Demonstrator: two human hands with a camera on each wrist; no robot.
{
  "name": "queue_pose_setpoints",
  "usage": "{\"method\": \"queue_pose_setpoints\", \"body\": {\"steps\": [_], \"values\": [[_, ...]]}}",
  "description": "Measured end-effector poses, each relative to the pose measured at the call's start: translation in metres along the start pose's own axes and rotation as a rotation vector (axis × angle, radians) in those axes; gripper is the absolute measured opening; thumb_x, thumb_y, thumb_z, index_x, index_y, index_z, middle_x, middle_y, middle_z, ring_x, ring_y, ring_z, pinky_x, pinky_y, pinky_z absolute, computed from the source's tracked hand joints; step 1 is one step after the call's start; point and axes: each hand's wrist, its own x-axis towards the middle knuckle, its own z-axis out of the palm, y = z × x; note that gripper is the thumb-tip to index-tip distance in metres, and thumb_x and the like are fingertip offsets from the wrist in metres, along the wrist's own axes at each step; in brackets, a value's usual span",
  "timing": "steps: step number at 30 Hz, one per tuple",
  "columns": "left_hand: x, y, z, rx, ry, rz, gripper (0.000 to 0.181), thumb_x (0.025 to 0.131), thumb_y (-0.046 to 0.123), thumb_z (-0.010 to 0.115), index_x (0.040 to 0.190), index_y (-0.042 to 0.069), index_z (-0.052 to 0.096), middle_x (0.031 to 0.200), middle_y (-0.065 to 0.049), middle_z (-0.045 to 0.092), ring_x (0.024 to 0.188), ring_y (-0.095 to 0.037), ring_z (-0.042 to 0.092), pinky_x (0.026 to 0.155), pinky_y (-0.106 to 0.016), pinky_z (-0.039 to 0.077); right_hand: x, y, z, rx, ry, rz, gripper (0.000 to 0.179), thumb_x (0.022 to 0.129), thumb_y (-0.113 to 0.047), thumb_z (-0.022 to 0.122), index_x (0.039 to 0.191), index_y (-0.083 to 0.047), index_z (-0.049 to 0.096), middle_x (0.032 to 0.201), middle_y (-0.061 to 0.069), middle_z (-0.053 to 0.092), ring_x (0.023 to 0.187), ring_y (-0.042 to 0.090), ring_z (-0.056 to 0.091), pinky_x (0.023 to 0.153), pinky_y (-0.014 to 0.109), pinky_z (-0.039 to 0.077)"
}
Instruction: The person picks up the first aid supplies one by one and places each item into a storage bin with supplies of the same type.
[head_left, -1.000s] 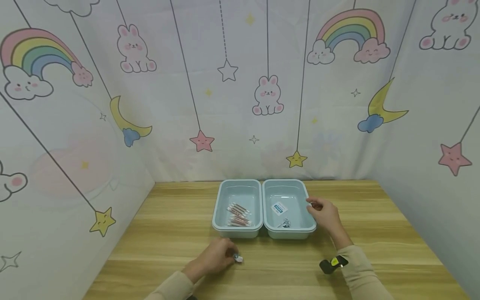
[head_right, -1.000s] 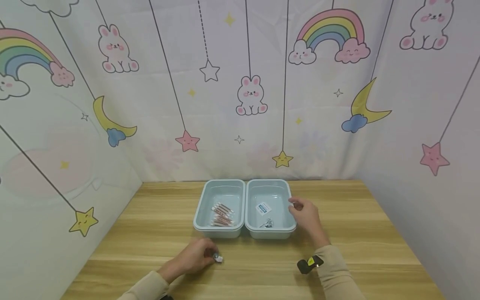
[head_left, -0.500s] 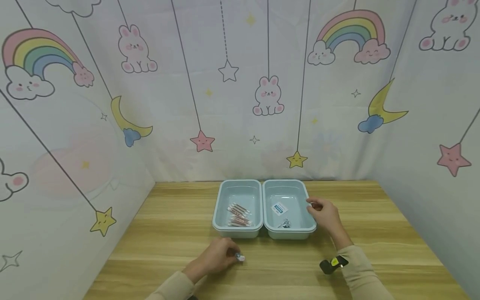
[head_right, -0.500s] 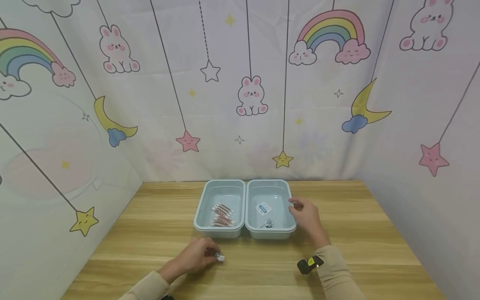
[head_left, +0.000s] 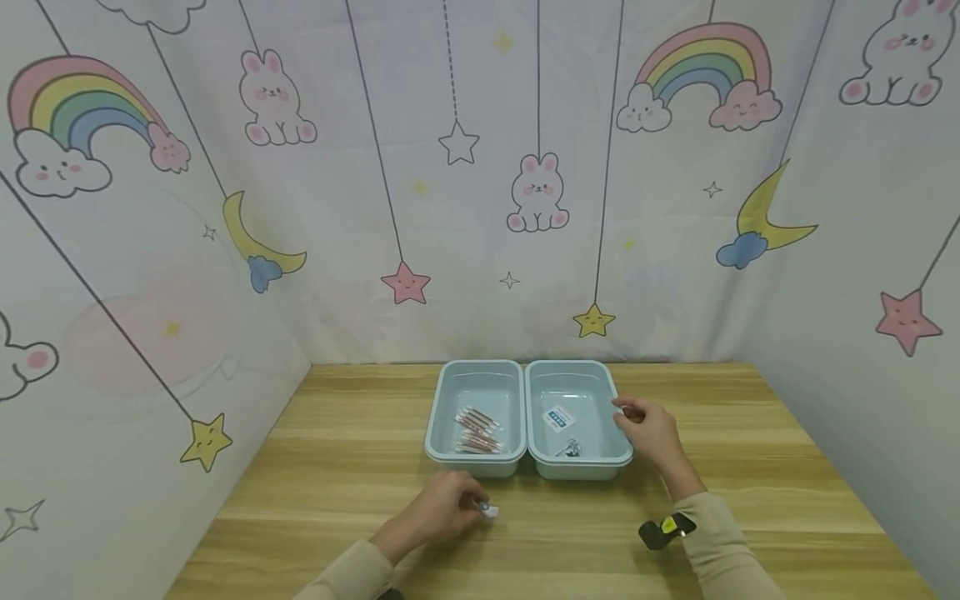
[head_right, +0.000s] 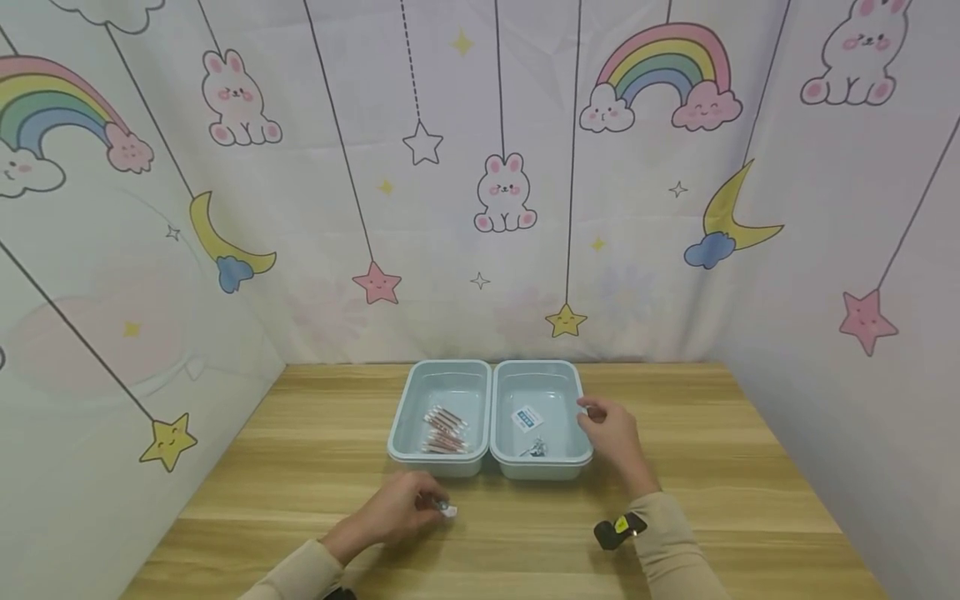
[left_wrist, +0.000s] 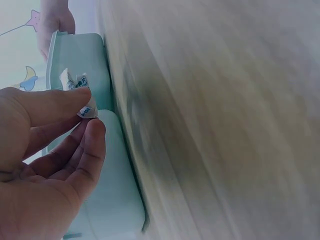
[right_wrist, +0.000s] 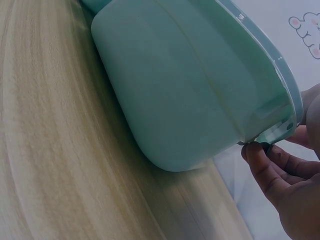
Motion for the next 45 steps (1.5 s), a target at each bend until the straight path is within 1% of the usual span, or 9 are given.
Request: {"method": "queue_pose_setpoints", "body": {"steps": [8,12,17,24,32,34,36,40,45], "values": [[0.003,0.005,-0.002,-0.01,0.008,0.007,0.017,0.074,0.002,0.078,0.09,0.006,0.075,0.078,0.0,0.068,0.068,-0.004,0.059,0.061,-0.015,0.048,0.0,0.001,-0.001,-0.008,0.012,-0.028,0.027,0.089,-0.016,0.065,0.113,-0.006,0.07,0.103,0.017,0.069,0.093,0.027,0.064,0.079,0.037,0.052],[0.005,0.007,-0.004,-0.018,0.008,0.005,0.018,0.073,0.001,0.078,0.09,0.006,0.075,0.078,-0.001,0.068,0.067,-0.003,0.059,0.061,-0.014,0.048,0.0,0.001,0.0,-0.004,0.011,-0.024,0.027,0.089,-0.016,0.065,0.114,-0.006,0.07,0.103,0.017,0.068,0.093,0.027,0.063,0.079,0.037,0.052],[0.007,0.01,-0.005,-0.016,0.01,0.01,0.017,0.074,0.002,0.078,0.09,0.006,0.075,0.076,-0.002,0.068,0.066,-0.005,0.06,0.061,-0.014,0.047,0.0,0.002,0.0,-0.005,0.001,-0.015,0.028,0.09,-0.016,0.064,0.115,-0.006,0.069,0.104,0.016,0.068,0.094,0.026,0.063,0.08,0.037,0.052],[0.01,0.011,-0.005,-0.037,0.006,0.002,0.014,0.077,0.002,0.075,0.09,0.008,0.076,0.078,0.001,0.069,0.067,0.001,0.055,0.062,-0.014,0.048,-0.001,0.001,0.001,0.007,0.004,-0.004,0.028,0.089,-0.015,0.064,0.115,-0.005,0.069,0.105,0.016,0.067,0.095,0.026,0.062,0.081,0.037,0.052],[0.011,0.017,-0.005,-0.048,0.0,0.007,0.012,0.079,0.005,0.076,0.091,0.007,0.075,0.081,0.0,0.069,0.07,-0.002,0.059,0.066,-0.016,0.051,-0.002,0.0,0.001,0.016,0.003,-0.003,0.028,0.089,-0.015,0.064,0.115,-0.006,0.069,0.105,0.016,0.067,0.095,0.026,0.062,0.081,0.037,0.052],[0.011,0.018,-0.005,-0.049,0.001,0.007,0.012,0.079,0.005,0.076,0.091,0.007,0.075,0.08,0.001,0.069,0.07,-0.001,0.059,0.065,-0.016,0.05,-0.003,0.0,0.001,0.022,0.003,-0.007,0.028,0.089,-0.015,0.064,0.115,-0.005,0.069,0.105,0.017,0.067,0.095,0.027,0.062,0.081,0.038,0.052],[0.012,0.02,-0.004,-0.043,0.01,0.022,0.012,0.078,0.006,0.077,0.09,0.008,0.075,0.079,0.001,0.069,0.069,0.0,0.058,0.064,-0.015,0.05,-0.003,0.0,0.001,0.025,-0.001,-0.008,0.028,0.089,-0.015,0.064,0.115,-0.005,0.069,0.107,0.018,0.067,0.096,0.027,0.062,0.082,0.038,0.053],[0.015,0.024,-0.004,-0.05,0.024,0.031,0.012,0.079,0.007,0.077,0.091,0.008,0.076,0.079,0.002,0.069,0.068,0.003,0.056,0.063,-0.015,0.049,-0.003,0.0,0.0,0.029,-0.008,0.005,0.029,0.09,-0.015,0.064,0.117,-0.005,0.068,0.109,0.018,0.066,0.098,0.027,0.062,0.083,0.039,0.053],[0.022,0.03,-0.006,-0.062,0.027,0.023,0.013,0.079,0.009,0.077,0.092,0.01,0.076,0.081,0.004,0.069,0.069,0.004,0.056,0.065,-0.016,0.05,-0.001,0.0,0.0,0.026,-0.007,0.02,0.028,0.09,-0.015,0.064,0.116,-0.006,0.069,0.106,0.016,0.066,0.096,0.026,0.06,0.081,0.036,0.052]]}}
